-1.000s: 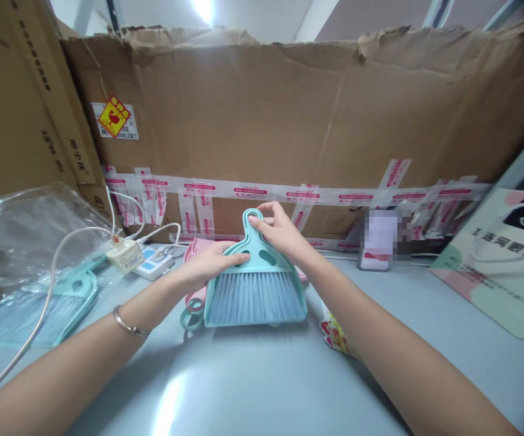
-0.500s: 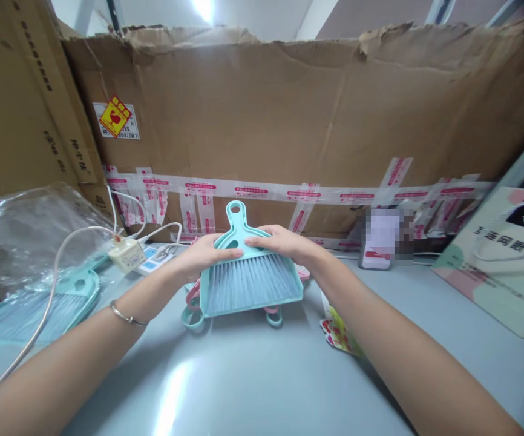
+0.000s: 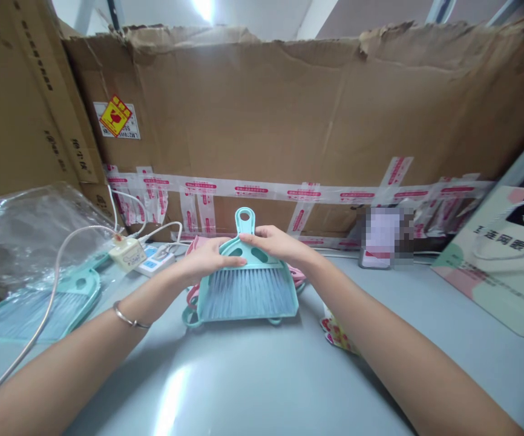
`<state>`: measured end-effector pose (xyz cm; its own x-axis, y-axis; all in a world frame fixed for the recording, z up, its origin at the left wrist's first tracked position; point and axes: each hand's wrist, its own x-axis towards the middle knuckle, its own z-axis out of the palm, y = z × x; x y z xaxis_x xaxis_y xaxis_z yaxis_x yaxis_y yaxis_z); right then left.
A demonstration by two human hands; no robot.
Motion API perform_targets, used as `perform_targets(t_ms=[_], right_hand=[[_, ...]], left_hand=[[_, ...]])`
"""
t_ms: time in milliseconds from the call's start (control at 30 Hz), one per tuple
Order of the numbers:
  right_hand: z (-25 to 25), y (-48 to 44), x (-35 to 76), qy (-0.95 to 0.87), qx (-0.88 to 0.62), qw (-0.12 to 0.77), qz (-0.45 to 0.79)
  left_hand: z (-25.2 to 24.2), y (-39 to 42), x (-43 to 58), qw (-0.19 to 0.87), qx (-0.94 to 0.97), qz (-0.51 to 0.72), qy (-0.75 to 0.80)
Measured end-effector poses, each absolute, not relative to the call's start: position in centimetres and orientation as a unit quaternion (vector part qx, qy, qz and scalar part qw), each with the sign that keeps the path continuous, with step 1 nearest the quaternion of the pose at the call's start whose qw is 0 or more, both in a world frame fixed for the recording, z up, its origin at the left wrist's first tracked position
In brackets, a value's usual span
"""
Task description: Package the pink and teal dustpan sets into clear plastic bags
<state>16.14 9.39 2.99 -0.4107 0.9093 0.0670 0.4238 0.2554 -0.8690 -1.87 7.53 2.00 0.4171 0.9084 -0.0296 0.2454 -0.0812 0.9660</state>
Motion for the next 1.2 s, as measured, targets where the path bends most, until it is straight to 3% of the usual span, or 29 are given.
perform_targets(t_ms=[300,633,800,1000,1067,1200], right_hand=[[2.6,9.4,14.8,-0.742,-0.487,0.327,0.325],[2.9,9.0,15.3,-0.754,-0.467,0.309,0.343],[3.1,8.9,14.7,-0.772,-0.484,0.331,0.247],[5.7,9.4,21.2,-0.713,-0.491,0.345,0.363],[5.5,9.1,25.7,-0.721,-0.537,0.293,0.327],[1.6,7.8,32.8,-0.704,-0.668,0.057,0.234]], left_hand=[[1.9,7.4,-1.8,0.497,0.675,0.324,0.439],[1.8,7.0,-1.8,0.496,0.672,0.323,0.444],[1.8,7.0,-2.1,0.467,0.681,0.334,0.455],[2.1,7.0,-3.1,0.474,0.654,0.339,0.482],[2.0,7.3,-3.4,0.485,0.636,0.342,0.493],[1.8,7.9,-3.5,0.496,0.606,0.346,0.517]])
